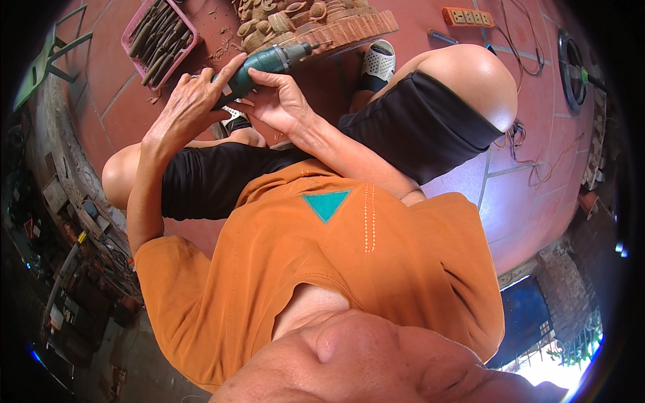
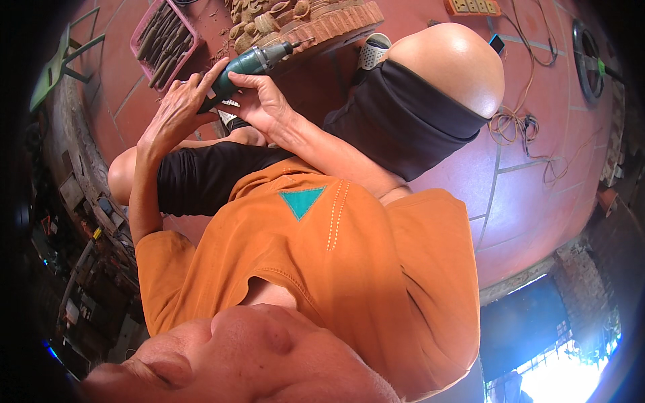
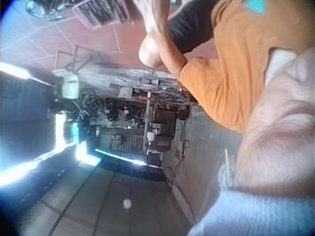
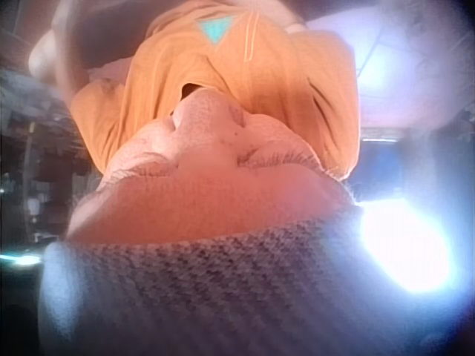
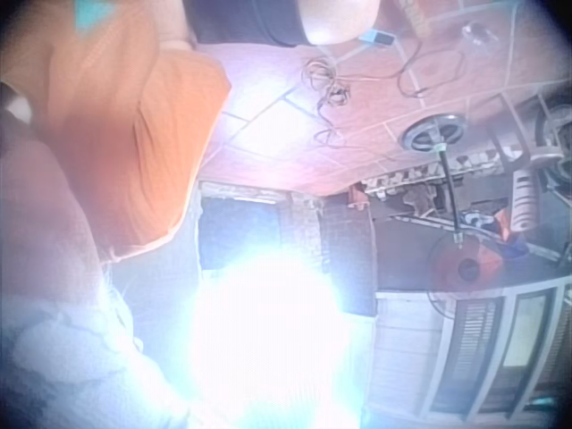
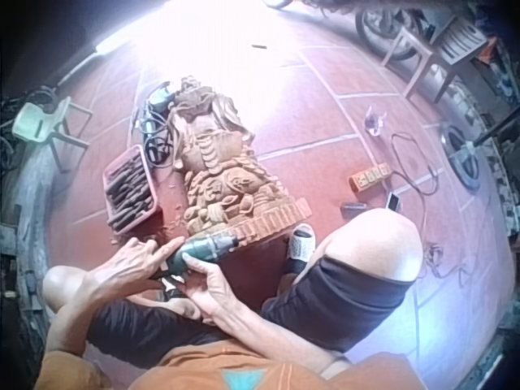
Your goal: The person uses a rotary carving tool to shape and detail a wooden sculpture of a figure. The person holds the tool with both hands and works on the base and lower sections of the sculpture while sitting on the floor.
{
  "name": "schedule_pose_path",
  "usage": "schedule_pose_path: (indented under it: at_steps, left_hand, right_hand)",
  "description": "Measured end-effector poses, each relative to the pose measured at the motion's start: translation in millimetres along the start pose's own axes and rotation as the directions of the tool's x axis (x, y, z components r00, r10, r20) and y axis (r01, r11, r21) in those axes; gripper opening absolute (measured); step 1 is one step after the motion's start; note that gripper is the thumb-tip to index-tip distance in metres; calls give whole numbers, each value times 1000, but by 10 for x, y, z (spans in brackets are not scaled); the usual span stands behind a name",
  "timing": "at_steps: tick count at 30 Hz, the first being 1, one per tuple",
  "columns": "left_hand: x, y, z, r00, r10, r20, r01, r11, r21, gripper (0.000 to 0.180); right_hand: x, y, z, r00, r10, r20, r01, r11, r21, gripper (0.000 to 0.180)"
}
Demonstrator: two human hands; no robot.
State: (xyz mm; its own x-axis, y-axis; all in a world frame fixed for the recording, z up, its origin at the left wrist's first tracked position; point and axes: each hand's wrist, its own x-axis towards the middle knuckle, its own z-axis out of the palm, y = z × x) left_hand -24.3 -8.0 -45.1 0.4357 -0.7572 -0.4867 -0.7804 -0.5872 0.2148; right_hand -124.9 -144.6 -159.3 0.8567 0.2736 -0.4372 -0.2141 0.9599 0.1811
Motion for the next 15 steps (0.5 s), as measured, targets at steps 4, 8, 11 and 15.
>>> schedule_pose_path:
  at_steps: [4, 8, 11, 15]
  left_hand:
    - [-1, -28, 37, 999, 21, -26, -21, 1000, -6, 108]
    - [3, -41, 59, 999, 33, -42, -33, 999, 0, 108]
    - [5, -33, 53, 998, 38, -54, -38, 999, 10, 107]
    - [-2, -19, 22, 998, 35, -44, -34, 999, 19, 107]
  right_hand:
    - [-11, 12, 12, 1000, -3, -23, 4, 1000, 18, 34]
    - [-22, 14, 17, 1000, -8, -16, 8, 1000, 19, 33]
    - [-6, 5, -1, 1000, -3, -10, 4, 1000, 20, 33]
    - [-18, 2, 52, 1000, -13, -17, 13, 1000, 0, 31]
